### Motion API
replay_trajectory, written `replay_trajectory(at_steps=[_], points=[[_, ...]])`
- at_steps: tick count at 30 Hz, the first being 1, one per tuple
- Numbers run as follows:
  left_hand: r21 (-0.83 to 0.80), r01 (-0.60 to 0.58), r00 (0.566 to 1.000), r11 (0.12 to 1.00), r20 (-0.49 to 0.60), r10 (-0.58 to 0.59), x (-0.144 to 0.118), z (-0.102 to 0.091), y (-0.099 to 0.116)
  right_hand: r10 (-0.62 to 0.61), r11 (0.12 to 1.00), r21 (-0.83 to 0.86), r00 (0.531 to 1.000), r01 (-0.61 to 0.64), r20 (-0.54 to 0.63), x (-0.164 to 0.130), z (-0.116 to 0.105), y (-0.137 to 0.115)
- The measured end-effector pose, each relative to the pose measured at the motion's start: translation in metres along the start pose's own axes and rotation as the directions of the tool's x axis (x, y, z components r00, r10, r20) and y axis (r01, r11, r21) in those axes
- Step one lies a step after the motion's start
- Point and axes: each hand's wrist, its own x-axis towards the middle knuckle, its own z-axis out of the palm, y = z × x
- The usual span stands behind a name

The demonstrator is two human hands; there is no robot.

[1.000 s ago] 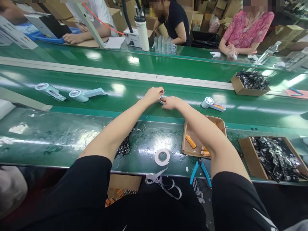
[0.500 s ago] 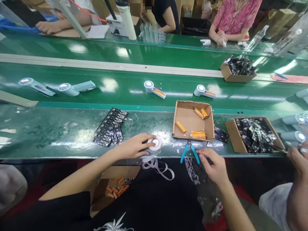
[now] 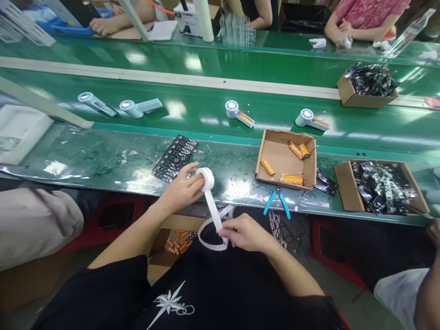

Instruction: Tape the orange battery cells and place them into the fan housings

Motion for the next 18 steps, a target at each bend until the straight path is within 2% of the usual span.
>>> replay_trajectory(at_steps=[1,2,3,4,5,6,7,8,9,11,12,13,14,15,16,17,18], points=[[0.024,0.029,1.000,0.999,-0.001,-0.029,-0.007,-0.003,-0.005,-0.016,0.995,-0.092,0.996,0.025,0.091,-0.004,-0.009,-0.005],[0.035,0.052,0.999,0.998,-0.011,-0.052,-0.014,-0.005,-0.008,-0.026,0.982,-0.180,0.991,0.050,0.132,-0.008,-0.020,-0.010],[0.036,0.071,0.997,0.997,-0.024,-0.070,-0.020,-0.007,-0.009,-0.031,0.961,-0.270,0.994,0.059,0.105,-0.011,-0.033,-0.014],[0.032,0.085,0.996,0.996,-0.037,-0.083,-0.025,-0.008,-0.009,-0.035,0.930,-0.366,0.999,0.035,0.006,-0.011,-0.049,-0.019],[0.025,0.089,0.995,0.996,-0.050,-0.088,-0.028,-0.009,-0.007,-0.039,0.888,-0.459,0.989,-0.032,-0.145,-0.009,-0.066,-0.023],[0.018,0.085,0.995,0.996,-0.062,-0.084,-0.029,-0.010,-0.003,-0.041,0.830,-0.540,0.951,-0.139,-0.308,-0.003,-0.086,-0.025],[0.012,0.075,0.994,0.997,-0.075,-0.074,-0.028,-0.010,0.001,-0.046,0.750,-0.607,0.895,-0.263,-0.444,0.005,-0.105,-0.027],[0.007,0.062,0.994,0.998,-0.091,-0.061,-0.026,-0.010,0.006,-0.043,0.649,-0.660,0.847,-0.379,-0.529,0.015,-0.124,-0.027],[0.001,0.047,0.993,0.999,-0.105,-0.046,-0.022,-0.010,0.010,-0.018,0.535,-0.698,0.820,-0.475,-0.572,0.025,-0.141,-0.026],[-0.007,0.016,0.992,1.000,-0.125,-0.017,-0.012,-0.010,0.019,0.101,0.329,-0.751,0.812,-0.572,-0.574,0.045,-0.168,-0.023],[-0.010,0.004,0.992,1.000,-0.129,-0.005,-0.007,-0.011,0.022,0.160,0.265,-0.772,0.816,-0.577,-0.555,0.051,-0.176,-0.021],[-0.013,-0.008,0.992,1.000,-0.129,0.006,-0.003,-0.012,0.025,0.184,0.241,-0.785,0.821,-0.571,-0.541,0.055,-0.181,-0.019],[-0.016,-0.018,0.992,1.000,-0.127,0.016,0.000,-0.013,0.028,0.155,0.259,-0.788,0.829,-0.559,-0.538,0.055,-0.183,-0.018],[-0.018,-0.027,0.992,0.999,-0.123,0.025,0.003,-0.015,0.030,0.065,0.319,-0.781,0.834,-0.537,-0.548,0.052,-0.181,-0.018],[-0.020,-0.032,0.993,0.999,-0.116,0.029,0.004,-0.017,0.033,-0.075,0.417,-0.764,0.820,-0.492,-0.568,0.046,-0.175,-0.019],[-0.024,-0.036,0.994,0.999,-0.105,0.033,0.005,-0.019,0.035,-0.238,0.534,-0.741,0.769,-0.407,-0.594,0.038,-0.167,-0.021],[-0.031,-0.037,0.995,0.999,-0.092,0.034,0.005,-0.021,0.037,-0.399,0.638,-0.718,0.679,-0.277,-0.616,0.030,-0.156,-0.024]])
